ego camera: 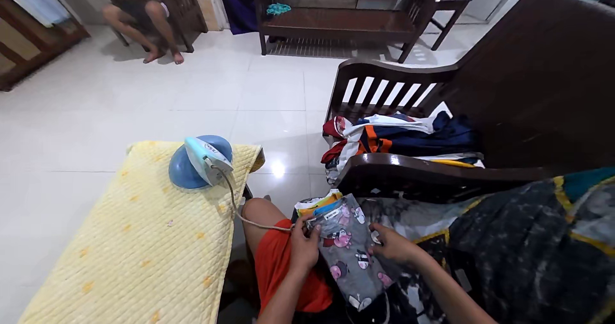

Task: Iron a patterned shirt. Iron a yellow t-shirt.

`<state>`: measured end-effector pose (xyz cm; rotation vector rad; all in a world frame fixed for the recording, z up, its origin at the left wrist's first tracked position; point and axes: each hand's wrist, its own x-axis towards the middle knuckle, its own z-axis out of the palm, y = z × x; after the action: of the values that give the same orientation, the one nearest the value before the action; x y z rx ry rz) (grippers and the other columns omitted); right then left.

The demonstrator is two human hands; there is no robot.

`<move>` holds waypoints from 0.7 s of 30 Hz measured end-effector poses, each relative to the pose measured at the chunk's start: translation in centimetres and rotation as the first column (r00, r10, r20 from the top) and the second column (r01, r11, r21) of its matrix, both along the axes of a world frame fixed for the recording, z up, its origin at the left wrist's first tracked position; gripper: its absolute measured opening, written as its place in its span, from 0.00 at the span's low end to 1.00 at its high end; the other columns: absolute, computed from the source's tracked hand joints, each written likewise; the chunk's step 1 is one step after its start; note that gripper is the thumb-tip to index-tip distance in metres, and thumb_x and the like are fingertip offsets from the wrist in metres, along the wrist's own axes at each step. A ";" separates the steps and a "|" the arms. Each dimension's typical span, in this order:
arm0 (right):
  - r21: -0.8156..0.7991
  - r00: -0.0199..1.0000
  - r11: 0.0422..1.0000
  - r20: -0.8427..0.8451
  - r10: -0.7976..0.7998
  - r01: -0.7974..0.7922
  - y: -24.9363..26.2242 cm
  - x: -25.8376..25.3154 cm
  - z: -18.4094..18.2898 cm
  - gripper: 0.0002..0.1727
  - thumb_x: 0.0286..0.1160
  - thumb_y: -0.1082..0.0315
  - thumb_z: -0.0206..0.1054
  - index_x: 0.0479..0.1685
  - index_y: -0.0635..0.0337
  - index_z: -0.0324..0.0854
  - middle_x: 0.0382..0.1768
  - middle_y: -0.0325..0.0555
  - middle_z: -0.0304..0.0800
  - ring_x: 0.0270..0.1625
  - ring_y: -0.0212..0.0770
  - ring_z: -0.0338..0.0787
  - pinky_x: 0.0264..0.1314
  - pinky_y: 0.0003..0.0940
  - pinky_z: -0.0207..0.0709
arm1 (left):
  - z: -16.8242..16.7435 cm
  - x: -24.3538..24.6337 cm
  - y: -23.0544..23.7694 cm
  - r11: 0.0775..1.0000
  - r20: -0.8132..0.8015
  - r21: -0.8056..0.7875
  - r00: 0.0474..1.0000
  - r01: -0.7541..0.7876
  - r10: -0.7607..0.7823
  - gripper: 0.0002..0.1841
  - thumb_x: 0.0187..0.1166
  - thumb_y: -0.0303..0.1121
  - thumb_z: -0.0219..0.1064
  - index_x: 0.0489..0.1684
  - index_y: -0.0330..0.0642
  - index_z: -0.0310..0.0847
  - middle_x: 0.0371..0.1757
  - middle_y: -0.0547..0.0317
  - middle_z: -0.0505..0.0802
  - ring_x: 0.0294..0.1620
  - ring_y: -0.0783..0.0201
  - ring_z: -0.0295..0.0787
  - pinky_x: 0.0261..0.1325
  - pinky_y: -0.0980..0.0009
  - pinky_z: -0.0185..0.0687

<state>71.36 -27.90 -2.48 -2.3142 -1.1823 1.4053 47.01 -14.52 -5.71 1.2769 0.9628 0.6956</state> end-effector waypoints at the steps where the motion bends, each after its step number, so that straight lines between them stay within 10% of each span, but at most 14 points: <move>1: -0.004 0.999 1.000 0.037 0.021 -0.021 0.2 -0.2 0.1 0.40 0.73 0.62 0.79 0.82 0.63 0.63 0.46 0.63 0.90 0.47 0.57 0.92 0.60 0.59 0.84 | 0.6 0.2 0.1 1.000 0.024 0.014 1.000 0.000 0.000 0.21 0.79 0.30 0.73 0.70 0.39 0.79 0.58 0.50 0.93 0.54 0.62 0.94 0.61 0.63 0.91; 12: -0.123 0.928 0.992 0.367 0.061 -0.017 1.5 -3.6 3.9 0.46 0.71 0.58 0.78 0.89 0.60 0.59 0.65 0.71 0.85 0.66 0.70 0.87 0.68 0.69 0.80 | 1.1 0.5 1.7 0.995 -0.171 -0.063 0.981 0.079 -0.089 0.33 0.78 0.42 0.75 0.79 0.40 0.67 0.48 0.48 0.96 0.47 0.58 0.96 0.56 0.56 0.92; 14: 0.058 0.884 0.997 0.468 0.010 -0.043 1.9 -5.7 5.8 0.44 0.72 0.59 0.77 0.90 0.57 0.62 0.75 0.69 0.77 0.71 0.70 0.84 0.69 0.66 0.81 | 1.4 -0.1 1.2 0.990 -0.230 -0.068 0.964 0.124 -0.136 0.36 0.79 0.45 0.73 0.83 0.43 0.63 0.47 0.47 0.95 0.44 0.55 0.95 0.51 0.53 0.91; 17: 0.491 0.841 0.835 0.537 -0.066 -0.248 2.7 -8.0 5.9 0.43 0.69 0.48 0.78 0.86 0.54 0.70 0.82 0.60 0.73 0.81 0.59 0.78 0.78 0.55 0.79 | 2.6 -0.9 0.6 0.977 -0.293 -0.104 0.933 0.185 -0.207 0.40 0.81 0.46 0.71 0.90 0.46 0.54 0.52 0.45 0.95 0.49 0.52 0.96 0.55 0.49 0.92; 21: 0.551 0.688 0.595 0.726 0.005 -0.585 3.5 -9.2 -1.8 0.49 0.65 0.25 0.64 0.89 0.36 0.69 0.92 0.57 0.61 0.95 0.66 0.55 0.89 0.77 0.48 | 4.6 -3.7 -0.1 0.960 -0.278 -0.172 0.924 0.223 -0.264 0.44 0.83 0.44 0.69 0.94 0.47 0.42 0.57 0.48 0.94 0.46 0.55 0.98 0.48 0.53 0.97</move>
<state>62.18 -24.41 -4.28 -1.9757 -1.9729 -0.0941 43.31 -14.63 -1.12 1.3735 1.0524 0.2394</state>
